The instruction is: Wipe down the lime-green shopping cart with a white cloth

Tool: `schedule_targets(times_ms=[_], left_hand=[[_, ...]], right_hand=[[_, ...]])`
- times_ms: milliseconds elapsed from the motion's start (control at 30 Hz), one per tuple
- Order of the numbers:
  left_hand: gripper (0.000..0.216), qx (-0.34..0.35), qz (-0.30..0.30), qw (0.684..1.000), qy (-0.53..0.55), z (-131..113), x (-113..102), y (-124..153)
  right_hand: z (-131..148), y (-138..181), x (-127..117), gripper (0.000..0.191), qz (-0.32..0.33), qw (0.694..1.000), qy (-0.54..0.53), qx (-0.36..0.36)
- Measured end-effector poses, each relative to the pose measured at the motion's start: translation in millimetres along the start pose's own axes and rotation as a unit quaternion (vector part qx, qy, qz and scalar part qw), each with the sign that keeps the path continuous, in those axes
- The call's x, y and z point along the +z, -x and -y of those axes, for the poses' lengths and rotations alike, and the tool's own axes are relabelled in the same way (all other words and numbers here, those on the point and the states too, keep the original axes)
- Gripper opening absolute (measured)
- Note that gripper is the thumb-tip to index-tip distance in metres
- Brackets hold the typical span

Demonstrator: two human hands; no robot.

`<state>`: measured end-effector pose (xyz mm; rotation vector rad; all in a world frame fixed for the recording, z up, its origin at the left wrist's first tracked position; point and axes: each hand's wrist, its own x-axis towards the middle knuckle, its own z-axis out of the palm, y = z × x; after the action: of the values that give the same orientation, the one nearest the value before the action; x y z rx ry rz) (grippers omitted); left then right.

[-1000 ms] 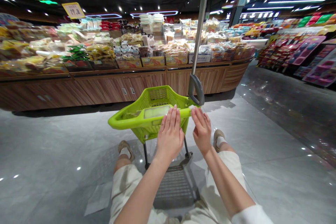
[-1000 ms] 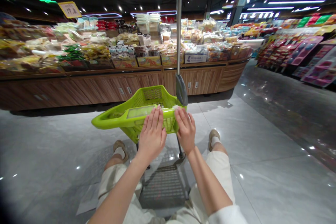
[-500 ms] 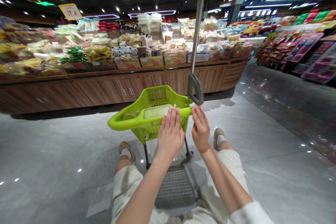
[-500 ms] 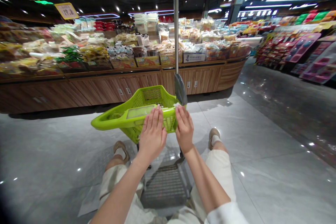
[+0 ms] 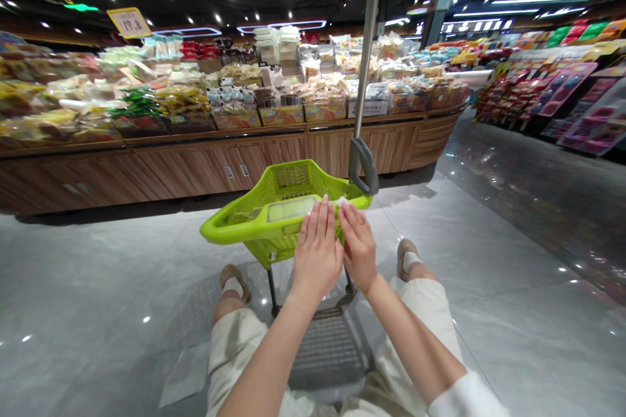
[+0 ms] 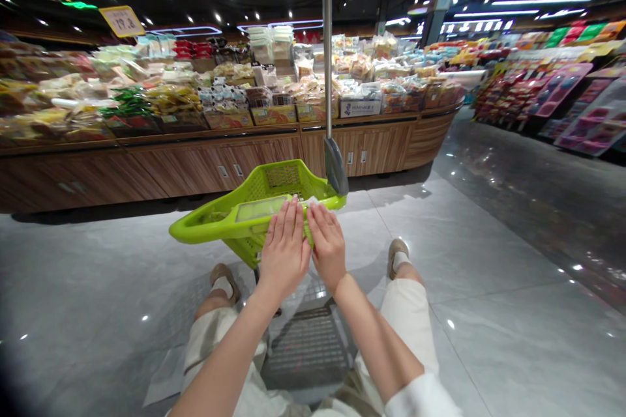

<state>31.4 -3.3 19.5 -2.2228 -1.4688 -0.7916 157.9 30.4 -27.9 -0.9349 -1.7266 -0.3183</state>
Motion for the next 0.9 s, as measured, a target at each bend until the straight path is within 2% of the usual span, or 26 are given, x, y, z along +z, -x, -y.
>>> schedule_targets(times_ms=[67, 167, 267, 367, 467, 567, 667, 767, 900], left_hand=[[0.071, -0.003, 0.002, 1.0, -0.003, 0.2, -0.6, 0.0], [0.069, -0.001, 0.005, 1.0, -0.003, 1.0, -2.2, 0.2], [0.071, 0.001, 0.003, 1.0, 0.002, 0.8, -2.2, 0.2], [0.076, -0.002, -0.007, 1.0, 0.009, -0.2, -0.4, 0.0], [0.077, -0.004, -0.008, 1.0, 0.005, -0.2, 0.5, 0.2], [0.075, -0.002, -0.003, 1.0, 0.0, 1.0, -0.1, 0.9], [0.074, 0.001, 0.0, 1.0, -0.002, 1.3, -0.6, 0.9], [0.073, -0.001, -0.002, 1.0, -0.003, 0.3, 0.1, 0.2], [0.07, -0.005, -0.002, 1.0, -0.008, -0.3, 0.8, 0.2]], right_hand=[[1.5, 0.4, 0.2, 0.066, 0.029, 0.999, -0.004, -0.037], [-12.4, 1.1, -7.4, 0.067, 0.028, 0.998, -0.004, -0.051], [-21.1, 1.1, -10.3, 0.066, -0.018, 1.0, -0.001, 0.014], [-7.9, 1.2, -2.3, 0.064, -0.06, 0.996, -0.009, 0.067], [5.3, 2.8, 3.9, 0.065, -0.002, 1.0, -0.01, 0.011], [-2.6, 4.5, -1.2, 0.066, 0.028, 0.999, 0.022, -0.032], [-15.5, 4.5, -6.9, 0.068, 0.003, 0.998, 0.05, 0.022], [-9.9, 3.3, -3.0, 0.067, -0.039, 0.995, 0.059, 0.074], [3.8, 2.9, 1.7, 0.064, 0.013, 0.999, 0.047, -0.009]])
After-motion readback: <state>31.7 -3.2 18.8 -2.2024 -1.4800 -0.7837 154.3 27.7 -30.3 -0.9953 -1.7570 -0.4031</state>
